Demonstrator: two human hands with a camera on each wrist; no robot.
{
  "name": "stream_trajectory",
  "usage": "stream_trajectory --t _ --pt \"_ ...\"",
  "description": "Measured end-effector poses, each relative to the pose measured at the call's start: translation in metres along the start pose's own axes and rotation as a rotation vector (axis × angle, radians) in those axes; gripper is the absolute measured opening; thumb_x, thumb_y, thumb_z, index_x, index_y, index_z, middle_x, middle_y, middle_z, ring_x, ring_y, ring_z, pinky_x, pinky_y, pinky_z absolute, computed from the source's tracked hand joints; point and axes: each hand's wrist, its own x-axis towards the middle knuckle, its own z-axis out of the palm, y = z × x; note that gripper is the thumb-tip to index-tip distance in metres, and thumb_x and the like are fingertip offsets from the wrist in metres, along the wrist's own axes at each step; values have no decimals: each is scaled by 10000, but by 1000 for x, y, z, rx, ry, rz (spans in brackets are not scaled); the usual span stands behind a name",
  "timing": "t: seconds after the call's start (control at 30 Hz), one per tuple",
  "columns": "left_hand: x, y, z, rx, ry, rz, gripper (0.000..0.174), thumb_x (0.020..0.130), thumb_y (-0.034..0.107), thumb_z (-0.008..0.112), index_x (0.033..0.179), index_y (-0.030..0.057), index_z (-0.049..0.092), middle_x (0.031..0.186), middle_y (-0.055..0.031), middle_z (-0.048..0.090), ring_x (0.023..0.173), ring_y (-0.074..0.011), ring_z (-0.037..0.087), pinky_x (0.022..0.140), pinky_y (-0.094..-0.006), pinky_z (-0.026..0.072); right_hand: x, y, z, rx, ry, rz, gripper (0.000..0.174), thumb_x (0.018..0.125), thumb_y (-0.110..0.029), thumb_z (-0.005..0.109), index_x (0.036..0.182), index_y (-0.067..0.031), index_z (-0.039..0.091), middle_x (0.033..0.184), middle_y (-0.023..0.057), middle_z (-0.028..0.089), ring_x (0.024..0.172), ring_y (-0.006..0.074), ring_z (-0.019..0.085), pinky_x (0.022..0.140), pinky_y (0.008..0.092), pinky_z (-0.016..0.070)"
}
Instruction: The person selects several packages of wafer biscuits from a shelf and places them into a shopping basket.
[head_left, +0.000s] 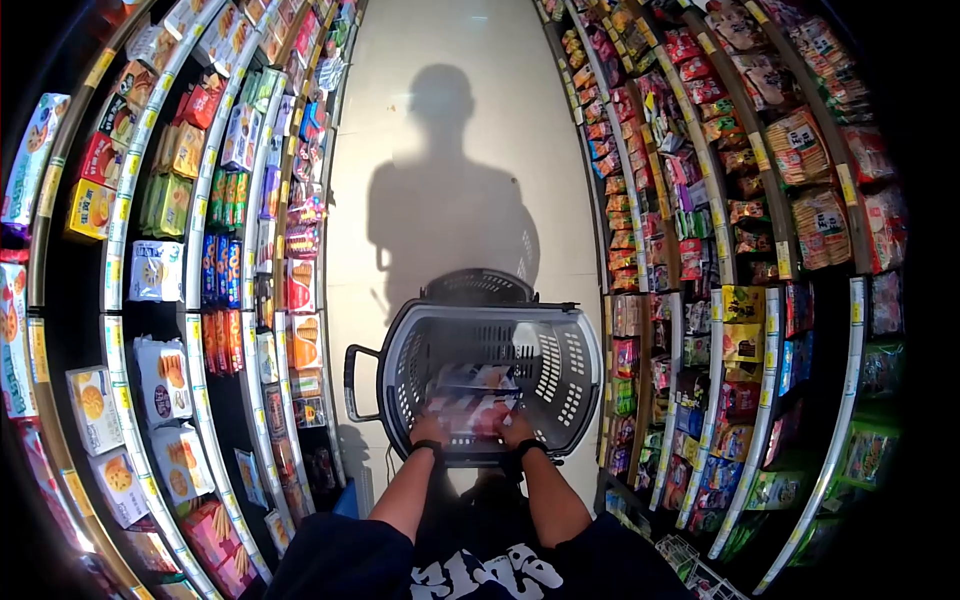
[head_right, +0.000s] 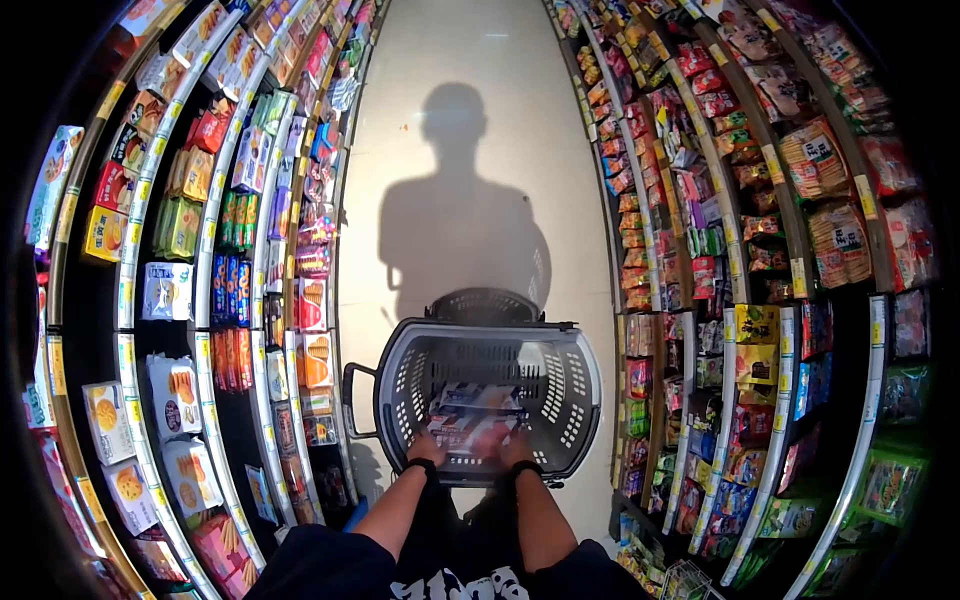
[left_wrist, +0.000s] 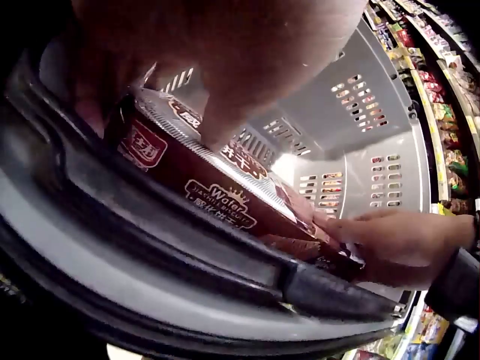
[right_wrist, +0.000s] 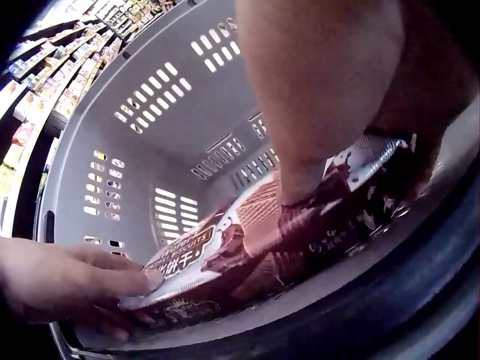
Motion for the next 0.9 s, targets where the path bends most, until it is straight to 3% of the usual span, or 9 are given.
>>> stream_trajectory --t 0.13,0.17,0.3,0.4,0.5,0.6,0.7,0.77,0.9 --pt "11 2 0 47 -75 17 745 850 440 701 1366 0 393 1282 -270 571 1172 -402 603 982 -472 511 9 3 12 104 138 28 929 787 -551 727 1362 119 439 1301 337 574 1225 448 574 1051 457 451" --pt "10 6 -7 55 -132 29 829 874 411 683 1496 21 296 1386 -301 488 1227 -440 563 1027 -488 477 10 2 5 15 31 60 978 772 -580 722 1378 124 416 1372 341 520 1258 459 543 1071 453 440" --pt "9 16 -17 211 -201 108 737 875 418 680 1477 99 398 1402 -295 476 1282 -450 509 1056 -481 457 13 -6 -1 -15 -41 167 1019 762 -580 728 1427 99 362 1374 340 521 1265 441 548 1067 454 447" --pt "9 13 -10 189 -127 152 649 876 449 665 1412 117 509 1427 -249 474 1297 -442 494 1067 -493 445 10 -1 5 -74 60 109 987 775 -569 718 1446 64 369 1371 328 531 1261 446 547 1066 455 447" --pt "15 10 -3 195 -198 179 607 884 488 636 1365 124 577 1442 -191 483 1322 -434 470 1077 -506 431 6 4 7 -75 122 -28 963 792 -552 711 1466 38 357 1370 318 539 1257 451 545 1069 461 443" --pt "7 17 -10 221 -248 178 590 892 500 610 1345 124 603 1464 -156 472 1332 -426 463 1079 -511 425 -8 -1 -9 -3 38 -43 909 812 -535 707 1441 46 402 1359 313 550 1250 445 554 1067 468 440" --pt "-4 17 -12 148 -221 183 557 895 471 600 1318 111 627 1404 -184 552 1275 -382 538 1074 -463 436 -17 2 -17 -7 101 -178 805 842 -517 696 1378 50 495 1326 291 586 1230 419 579 1047 451 456" --pt "-8 17 -17 131 -220 201 543 890 462 603 1285 93 654 1321 -201 620 1235 -371 577 1058 -445 450 -30 -1 -35 85 27 -193 736 865 -505 689 1326 51 547 1275 272 622 1187 400 609 1018 435 474" --pt "-31 14 -26 -81 -109 253 527 890 441 598 1250 64 666 1198 -231 676 1142 -390 634 1021 -463 481 -48 5 -61 208 28 -270 657 898 -516 667 1239 43 608 1183 243 673 1093 356 661 941 422 510"
